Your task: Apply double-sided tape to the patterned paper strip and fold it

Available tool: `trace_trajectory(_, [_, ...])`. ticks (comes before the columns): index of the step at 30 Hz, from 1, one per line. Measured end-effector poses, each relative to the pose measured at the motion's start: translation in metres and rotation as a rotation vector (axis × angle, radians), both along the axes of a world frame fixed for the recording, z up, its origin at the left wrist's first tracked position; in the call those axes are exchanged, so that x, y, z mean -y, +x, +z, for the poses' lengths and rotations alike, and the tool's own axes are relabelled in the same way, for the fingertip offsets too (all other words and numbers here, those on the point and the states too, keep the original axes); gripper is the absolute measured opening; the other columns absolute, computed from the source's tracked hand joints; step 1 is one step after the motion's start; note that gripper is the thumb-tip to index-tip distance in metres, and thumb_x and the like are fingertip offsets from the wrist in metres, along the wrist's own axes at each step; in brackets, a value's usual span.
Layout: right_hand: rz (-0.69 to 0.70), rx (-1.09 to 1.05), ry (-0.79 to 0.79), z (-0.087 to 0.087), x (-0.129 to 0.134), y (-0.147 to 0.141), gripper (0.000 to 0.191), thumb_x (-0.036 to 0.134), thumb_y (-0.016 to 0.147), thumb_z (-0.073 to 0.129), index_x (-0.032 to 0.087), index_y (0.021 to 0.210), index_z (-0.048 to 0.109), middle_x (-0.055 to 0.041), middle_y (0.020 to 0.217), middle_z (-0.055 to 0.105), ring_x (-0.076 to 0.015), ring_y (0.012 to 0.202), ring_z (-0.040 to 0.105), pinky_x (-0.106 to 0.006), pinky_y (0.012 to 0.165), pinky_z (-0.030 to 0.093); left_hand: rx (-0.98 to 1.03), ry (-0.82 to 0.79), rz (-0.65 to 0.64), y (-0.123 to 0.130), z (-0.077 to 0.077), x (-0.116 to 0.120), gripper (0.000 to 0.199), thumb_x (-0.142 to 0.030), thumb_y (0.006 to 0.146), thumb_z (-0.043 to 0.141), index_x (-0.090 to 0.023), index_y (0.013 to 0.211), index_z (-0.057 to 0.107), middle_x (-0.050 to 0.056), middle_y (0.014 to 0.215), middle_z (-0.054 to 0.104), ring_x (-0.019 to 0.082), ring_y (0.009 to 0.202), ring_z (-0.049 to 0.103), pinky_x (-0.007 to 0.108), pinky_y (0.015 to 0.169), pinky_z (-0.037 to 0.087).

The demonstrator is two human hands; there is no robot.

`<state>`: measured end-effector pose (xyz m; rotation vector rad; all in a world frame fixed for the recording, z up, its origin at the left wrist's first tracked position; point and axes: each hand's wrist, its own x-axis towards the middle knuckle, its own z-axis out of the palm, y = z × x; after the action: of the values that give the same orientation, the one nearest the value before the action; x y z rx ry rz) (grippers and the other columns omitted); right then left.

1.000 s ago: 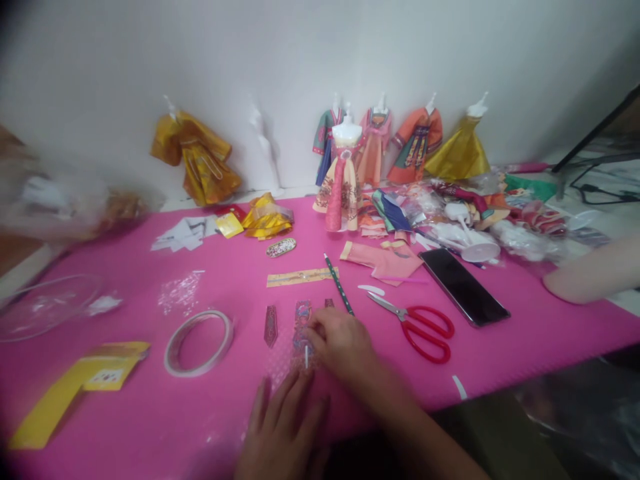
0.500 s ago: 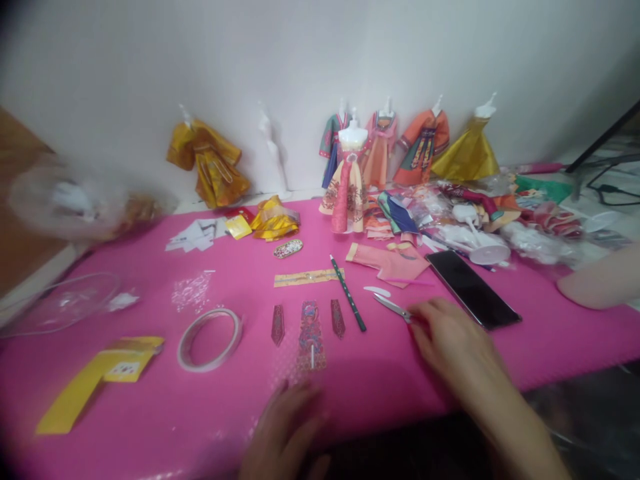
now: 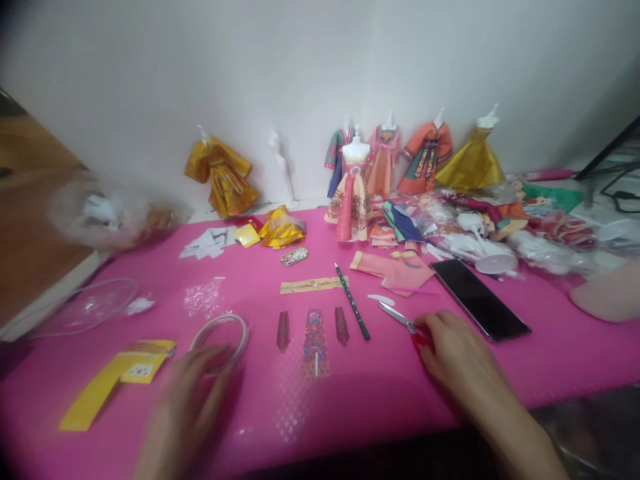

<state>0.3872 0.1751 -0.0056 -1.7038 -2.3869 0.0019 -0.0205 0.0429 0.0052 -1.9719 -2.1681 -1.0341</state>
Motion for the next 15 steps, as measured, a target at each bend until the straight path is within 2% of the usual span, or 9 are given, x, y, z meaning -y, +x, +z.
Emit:
trace_trajectory(6, [-0.027,-0.063,-0.053,0.001,0.000,-0.002,0.033,0.037,0.088,0.046,0.017,0.101,0.069,-0.0141,0.098,0.072,-0.0315,0.089,0.069,-0.046,0.079,0.054,0.054,-0.100,0.014,-0.003,0.001,-0.007,0.023,-0.035,0.092,0.057,-0.020,0.097,0.073,0.012,0.094,0.072,0.035,0.089,0.063,0.052,0.082,0.047])
trace_trajectory(10, [-0.043,-0.100,-0.074,0.002,0.000,-0.001,0.034,0.040,0.087,0.046,0.019,0.098,0.071,-0.0142,0.097,0.072,-0.0322,0.087,0.070,-0.048,0.078,0.054,0.144,-0.132,0.011,0.000,0.007,-0.008,0.024,-0.038,0.092,0.057,-0.021,0.082,0.072,0.008,0.081,0.070,0.031,0.079,0.062,0.045,0.077,0.047])
trace_trajectory(15, [-0.031,-0.152,-0.146,0.012,-0.001,-0.005,0.036,0.042,0.085,0.049,0.019,0.098,0.074,-0.0156,0.099,0.075,-0.0346,0.090,0.072,-0.051,0.081,0.056,0.349,-0.118,0.009,0.006,0.019,0.002,0.024,-0.040,0.093,0.057,-0.023,0.083,0.069,0.004,0.086,0.072,0.025,0.083,0.066,0.032,0.075,0.050])
